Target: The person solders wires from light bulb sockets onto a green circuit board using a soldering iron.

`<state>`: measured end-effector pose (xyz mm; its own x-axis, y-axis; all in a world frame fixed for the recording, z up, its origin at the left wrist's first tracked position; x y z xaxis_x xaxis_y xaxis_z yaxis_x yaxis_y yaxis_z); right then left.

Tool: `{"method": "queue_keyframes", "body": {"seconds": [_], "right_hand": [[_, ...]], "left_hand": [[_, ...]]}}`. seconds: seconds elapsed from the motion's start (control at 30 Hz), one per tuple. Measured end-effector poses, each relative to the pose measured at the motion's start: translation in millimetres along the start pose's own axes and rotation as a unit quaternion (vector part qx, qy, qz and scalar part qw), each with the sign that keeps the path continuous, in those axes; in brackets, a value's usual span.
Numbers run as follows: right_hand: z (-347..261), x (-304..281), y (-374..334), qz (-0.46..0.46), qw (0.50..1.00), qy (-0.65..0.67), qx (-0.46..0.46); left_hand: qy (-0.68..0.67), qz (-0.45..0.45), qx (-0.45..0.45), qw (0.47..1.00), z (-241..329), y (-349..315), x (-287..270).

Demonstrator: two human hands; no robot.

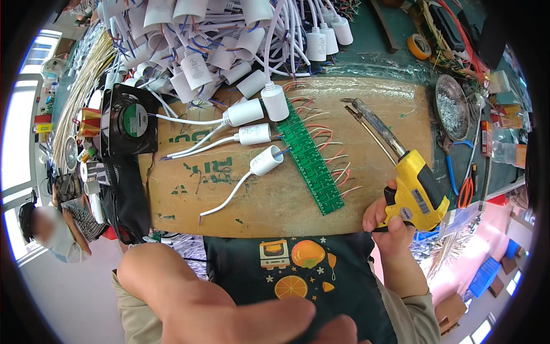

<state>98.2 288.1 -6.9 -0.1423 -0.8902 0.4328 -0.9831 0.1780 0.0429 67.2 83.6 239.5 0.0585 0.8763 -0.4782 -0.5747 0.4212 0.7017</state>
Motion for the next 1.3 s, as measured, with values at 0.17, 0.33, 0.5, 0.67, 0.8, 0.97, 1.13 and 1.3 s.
{"method": "queue_keyframes", "body": {"seconds": [0.17,0.33,0.5,0.67,0.8,0.97,1.13,1.3], "right_hand": [[3,-2,2,0.000,1.000,-0.001,-0.010],[0,-9,-6,0.020,1.000,0.009,-0.018],[9,4,2,-0.002,1.000,0.023,-0.009],[4,-6,1,0.006,1.000,0.019,-0.021],[1,-9,-7,0.047,0.999,0.026,-0.005],[7,-9,-3,0.029,0.998,0.051,-0.015],[13,-13,-5,0.018,1.000,0.023,-0.007],[9,-10,-2,0.015,0.999,0.037,-0.010]], "left_hand": [[-0.018,0.067,0.031,0.997,-1,4,11],[-0.049,0.093,0.131,0.986,3,2,18],[0.017,0.045,-0.132,0.990,1,9,-19],[0.038,0.190,-0.183,0.964,1,24,-13],[0.095,0.186,-0.033,0.977,12,10,-17],[0.193,0.018,0.173,0.966,24,25,-19],[0.257,0.104,0.040,0.960,-52,62,-97],[0.226,0.254,-0.186,0.922,-157,119,-172]]}}
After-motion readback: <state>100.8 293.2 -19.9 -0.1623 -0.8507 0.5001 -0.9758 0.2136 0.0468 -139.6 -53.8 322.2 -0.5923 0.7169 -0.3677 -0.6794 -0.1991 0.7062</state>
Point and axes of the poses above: each hand's wrist, its own y-axis towards the middle knuckle, its own x-axis out of the palm, z = x × y, the point moved 8 cm from there along y, towards the middle knuckle, and after that the axes turned 12 degrees about -x, right-handed, at the moved point
